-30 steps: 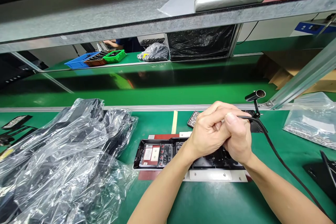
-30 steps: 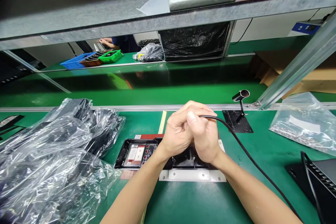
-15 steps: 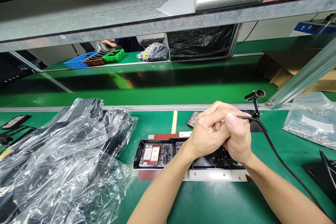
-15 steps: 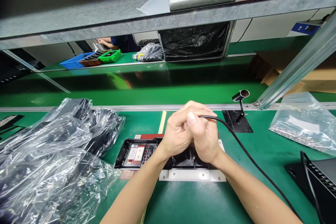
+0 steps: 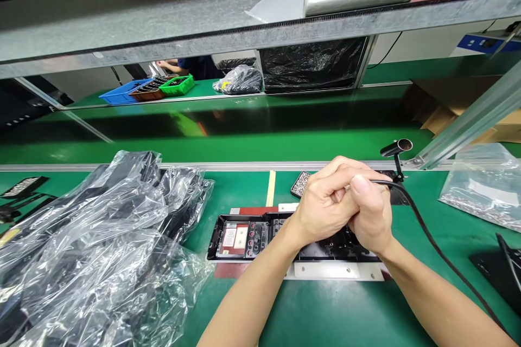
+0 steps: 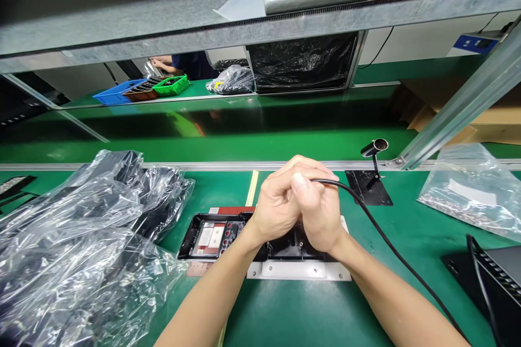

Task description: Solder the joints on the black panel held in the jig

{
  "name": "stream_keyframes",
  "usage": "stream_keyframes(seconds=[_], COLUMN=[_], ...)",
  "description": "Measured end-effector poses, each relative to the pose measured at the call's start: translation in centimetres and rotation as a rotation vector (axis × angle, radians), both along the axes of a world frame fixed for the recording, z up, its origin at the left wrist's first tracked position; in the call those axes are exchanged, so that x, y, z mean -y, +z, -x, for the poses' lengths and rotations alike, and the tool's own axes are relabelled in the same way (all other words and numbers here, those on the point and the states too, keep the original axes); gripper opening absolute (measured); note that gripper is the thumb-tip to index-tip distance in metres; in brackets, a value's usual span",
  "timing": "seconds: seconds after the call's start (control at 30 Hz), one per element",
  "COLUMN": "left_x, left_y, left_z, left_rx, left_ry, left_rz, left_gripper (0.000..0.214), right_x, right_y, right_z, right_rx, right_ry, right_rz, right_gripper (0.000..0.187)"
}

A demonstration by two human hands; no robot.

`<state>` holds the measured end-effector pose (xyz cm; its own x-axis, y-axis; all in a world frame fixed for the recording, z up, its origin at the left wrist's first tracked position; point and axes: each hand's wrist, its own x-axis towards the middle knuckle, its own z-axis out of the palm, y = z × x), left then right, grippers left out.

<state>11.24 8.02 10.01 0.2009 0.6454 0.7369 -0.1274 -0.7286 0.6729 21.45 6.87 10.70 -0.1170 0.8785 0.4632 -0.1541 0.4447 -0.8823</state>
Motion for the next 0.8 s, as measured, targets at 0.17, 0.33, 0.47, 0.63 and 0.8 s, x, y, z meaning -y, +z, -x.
stream_keyframes(seconds=[0.17,0.33,0.47,0.63,0.8], left_x=[0.02,-0.02,-0.07,-0.13,-0.17], left_y=[-0.03,-0.07,-0.01,-0.06,-0.22], left_z=[0.01,0.07,0.06,-0.01,-0.05], left_rx=[-0.008,-0.016,0.001,0.014,0.016], left_ry=[-0.005,-0.01,-0.021,-0.019,-0.013], left_rz=[-0.004,0.001,-0.01,-0.014,0.0], left_gripper=[0.029,0.029,0.025,0.026,0.026], right_x=[0.02,0.08,0.07,0.04,0.01], right_y=[-0.01,-0.03,-0.21,-0.26,0.05], right_z=[-0.11,-0.05,-0.05,-0.04,-0.03], right_rx=[0.041,0.036,0.028,0.012,0.034], right_ry=[-0.033,-0.026,-0.011,-0.01,-0.031], right_rz=[-0.031,-0.025,-0.007,-0.012,-0.02], right_gripper=[0.039,0.042,0.041,0.039,0.044])
